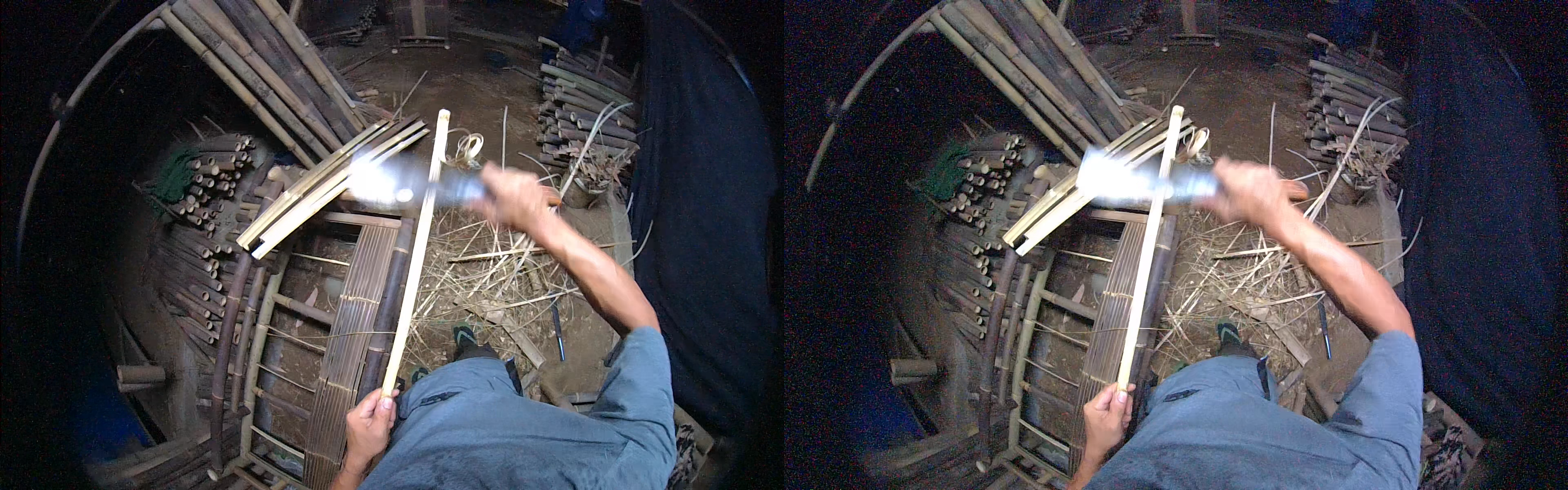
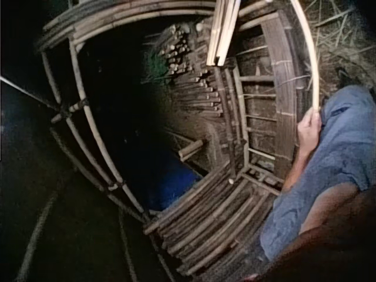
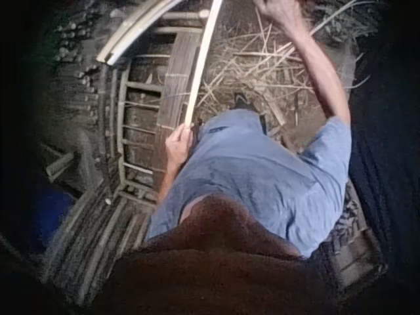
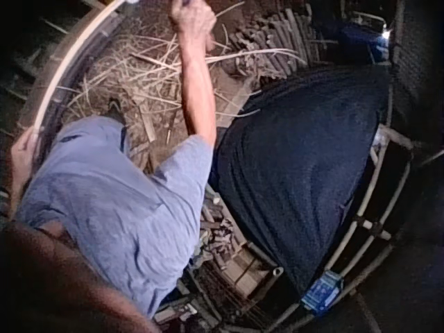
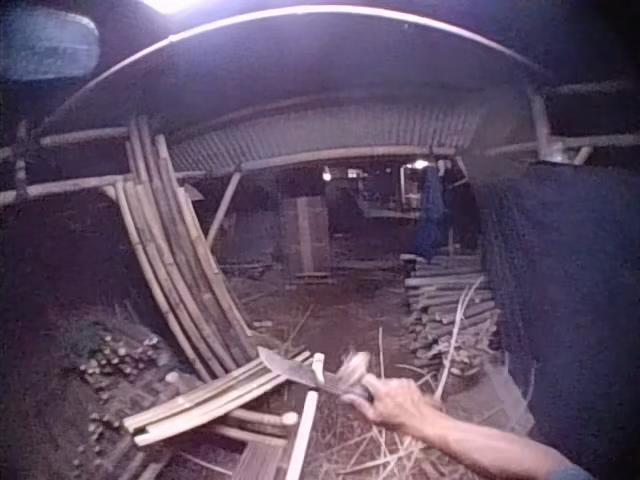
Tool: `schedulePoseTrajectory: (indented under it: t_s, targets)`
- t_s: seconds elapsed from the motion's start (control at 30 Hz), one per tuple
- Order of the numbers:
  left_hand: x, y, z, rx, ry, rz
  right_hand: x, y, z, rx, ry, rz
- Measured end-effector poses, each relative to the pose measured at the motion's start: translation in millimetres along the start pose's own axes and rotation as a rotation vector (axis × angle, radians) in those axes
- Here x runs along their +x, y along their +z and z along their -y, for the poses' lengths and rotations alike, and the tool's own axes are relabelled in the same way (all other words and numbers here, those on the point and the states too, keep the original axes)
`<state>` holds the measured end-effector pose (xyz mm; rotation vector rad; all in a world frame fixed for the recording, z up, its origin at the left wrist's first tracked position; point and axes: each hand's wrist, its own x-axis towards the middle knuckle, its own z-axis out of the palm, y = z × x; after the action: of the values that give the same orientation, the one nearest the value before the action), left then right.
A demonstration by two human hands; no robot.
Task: The person uses a large knife to split long bamboo poles into thin strips. They repeatedly strike the bamboo with the knife to separate the material, then use the knife to shave and smooth the resulting strips. The finished strips are placed on a nearby pile.
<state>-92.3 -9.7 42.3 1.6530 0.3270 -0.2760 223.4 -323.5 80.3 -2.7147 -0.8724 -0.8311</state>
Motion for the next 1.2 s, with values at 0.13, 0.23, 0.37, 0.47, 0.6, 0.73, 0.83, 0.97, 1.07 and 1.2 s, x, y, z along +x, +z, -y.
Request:
schedulePoseTrajectory:
  t_s: [0.13,0.23,0.37,0.47,0.6,0.73,0.83,0.97,1.07,1.2]
  targets:
    - [0.5,1.8,-1.8,-0.048,-0.004,0.021,5.8,-20.0,3.5,0.22,0.411,0.09]
    - [-0.7,2.0,0.9,-0.08,-0.017,0.03,-9.9,-13.7,28.0,0.237,-0.126,0.154]
    - [-6.2,-3.0,4.7,0.001,0.006,0.041,11.5,-22.6,-21.3,-0.012,0.328,0.037]
    - [6.4,-5.1,3.8,-0.008,0.011,0.046,-0.9,-17.2,10.6,0.384,0.468,0.27]
    - [7.4,-2.7,1.3,0.0,0.022,0.042,-16.0,13.9,-12.1,0.116,0.255,0.169]
    - [14.9,3.5,6.9,-0.073,-0.007,0.022,-4.7,1.1,-17.8,0.377,0.595,0.203]
    - [9.0,-3.3,11.1,-0.061,-0.017,-0.01,-4.6,0.3,12.5,0.252,0.252,0.281]
    - [4.2,-7.0,20.2,0.105,0.051,0.031,3.7,11.5,-64.6,0.425,0.929,0.106]
    - [3.1,-13.9,6.2,-0.177,-0.148,0.119,-4.6,-7.0,-72.4,0.37,0.731,-0.025]
    - [56.2,-5.6,-12.2,-0.363,-0.247,0.21,-17.7,-9.6,48.7,0.471,0.541,0.162]
